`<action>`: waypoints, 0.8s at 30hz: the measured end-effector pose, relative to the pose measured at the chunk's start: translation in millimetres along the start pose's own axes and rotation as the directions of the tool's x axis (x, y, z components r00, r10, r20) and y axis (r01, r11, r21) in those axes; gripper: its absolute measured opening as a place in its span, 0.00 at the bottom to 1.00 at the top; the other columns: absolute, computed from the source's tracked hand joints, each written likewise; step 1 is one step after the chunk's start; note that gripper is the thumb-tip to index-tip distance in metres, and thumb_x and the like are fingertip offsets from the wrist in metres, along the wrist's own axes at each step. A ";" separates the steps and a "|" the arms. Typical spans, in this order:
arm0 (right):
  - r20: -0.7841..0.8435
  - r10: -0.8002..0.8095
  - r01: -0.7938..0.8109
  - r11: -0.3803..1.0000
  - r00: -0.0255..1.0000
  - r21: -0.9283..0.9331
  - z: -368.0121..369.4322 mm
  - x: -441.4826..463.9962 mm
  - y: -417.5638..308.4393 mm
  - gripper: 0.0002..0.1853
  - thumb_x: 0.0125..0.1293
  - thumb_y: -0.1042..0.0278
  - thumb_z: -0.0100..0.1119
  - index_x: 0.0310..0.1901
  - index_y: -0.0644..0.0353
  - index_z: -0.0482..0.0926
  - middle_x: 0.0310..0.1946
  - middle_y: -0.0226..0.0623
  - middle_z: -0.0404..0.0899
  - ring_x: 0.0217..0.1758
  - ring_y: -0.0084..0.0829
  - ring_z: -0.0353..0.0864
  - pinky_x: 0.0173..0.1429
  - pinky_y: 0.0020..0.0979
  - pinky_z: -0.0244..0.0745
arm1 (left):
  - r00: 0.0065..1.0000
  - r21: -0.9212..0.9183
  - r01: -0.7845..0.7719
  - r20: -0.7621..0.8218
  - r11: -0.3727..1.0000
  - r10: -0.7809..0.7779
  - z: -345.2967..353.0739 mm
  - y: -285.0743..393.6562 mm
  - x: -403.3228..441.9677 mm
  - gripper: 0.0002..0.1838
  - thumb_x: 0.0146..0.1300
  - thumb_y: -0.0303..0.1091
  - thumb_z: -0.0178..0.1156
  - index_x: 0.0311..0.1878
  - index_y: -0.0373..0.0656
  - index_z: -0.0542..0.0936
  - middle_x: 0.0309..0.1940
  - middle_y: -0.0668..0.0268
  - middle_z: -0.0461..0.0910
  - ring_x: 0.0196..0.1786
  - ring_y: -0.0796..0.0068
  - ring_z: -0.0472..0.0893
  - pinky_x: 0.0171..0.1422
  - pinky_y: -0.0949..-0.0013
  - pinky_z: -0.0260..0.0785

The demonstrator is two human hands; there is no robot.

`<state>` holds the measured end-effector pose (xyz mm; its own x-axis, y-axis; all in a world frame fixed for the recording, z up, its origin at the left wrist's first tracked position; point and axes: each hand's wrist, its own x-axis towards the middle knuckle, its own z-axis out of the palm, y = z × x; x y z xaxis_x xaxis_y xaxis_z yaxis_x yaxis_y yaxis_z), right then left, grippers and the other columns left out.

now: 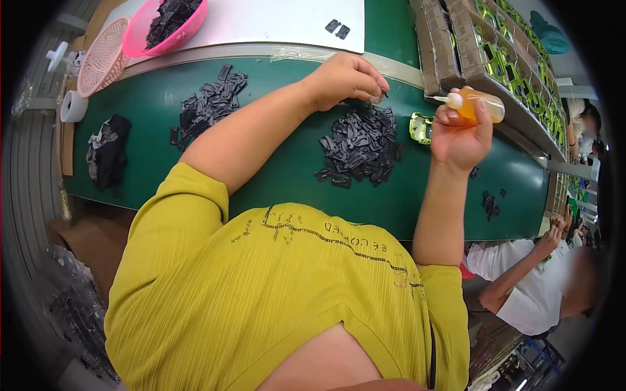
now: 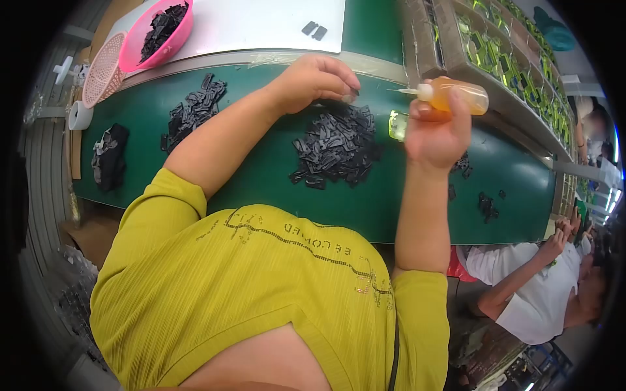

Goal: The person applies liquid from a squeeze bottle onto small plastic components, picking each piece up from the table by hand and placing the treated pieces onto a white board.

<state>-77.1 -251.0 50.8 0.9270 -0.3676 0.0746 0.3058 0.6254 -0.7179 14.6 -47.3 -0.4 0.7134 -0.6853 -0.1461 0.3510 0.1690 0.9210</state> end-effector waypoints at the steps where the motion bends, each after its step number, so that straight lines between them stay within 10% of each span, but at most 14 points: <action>1: -0.040 -0.028 0.027 0.999 0.999 -0.036 -1.8 -1.4 10.6 0.14 0.63 0.64 0.56 0.46 0.64 0.75 0.36 0.43 0.79 0.28 0.26 0.74 0.30 0.25 0.69 | 1.000 0.014 0.004 -0.024 1.000 -0.003 -1.6 -2.1 0.8 0.09 0.55 0.24 0.65 0.39 0.33 0.81 0.37 0.61 0.82 0.38 0.73 0.82 0.44 0.73 0.75; 11: 0.071 -0.249 0.258 0.905 0.966 -0.337 -8.0 1.4 48.7 0.12 0.62 0.74 0.58 0.46 0.66 0.72 0.35 0.40 0.78 0.26 0.28 0.78 0.27 0.28 0.76 | 0.996 0.096 0.021 -0.094 0.995 -0.012 0.9 -4.4 4.8 0.22 0.52 0.19 0.64 0.52 0.30 0.75 0.43 0.58 0.76 0.41 0.72 0.80 0.46 0.70 0.77; 24: 0.151 -0.277 0.315 0.795 0.949 -0.519 -3.1 -0.6 56.3 0.13 0.60 0.76 0.63 0.44 0.64 0.71 0.32 0.38 0.79 0.26 0.25 0.78 0.30 0.25 0.77 | 0.996 0.181 0.054 -0.074 0.982 -0.041 0.0 -4.2 5.6 0.13 0.54 0.21 0.65 0.44 0.29 0.78 0.35 0.57 0.81 0.36 0.70 0.82 0.40 0.71 0.79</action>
<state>-61.1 -217.7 8.2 0.8276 -0.4181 0.3745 0.4222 0.0239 -0.9062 17.0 -51.9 -5.1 0.7413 -0.6375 -0.2100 0.2731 0.0006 0.9620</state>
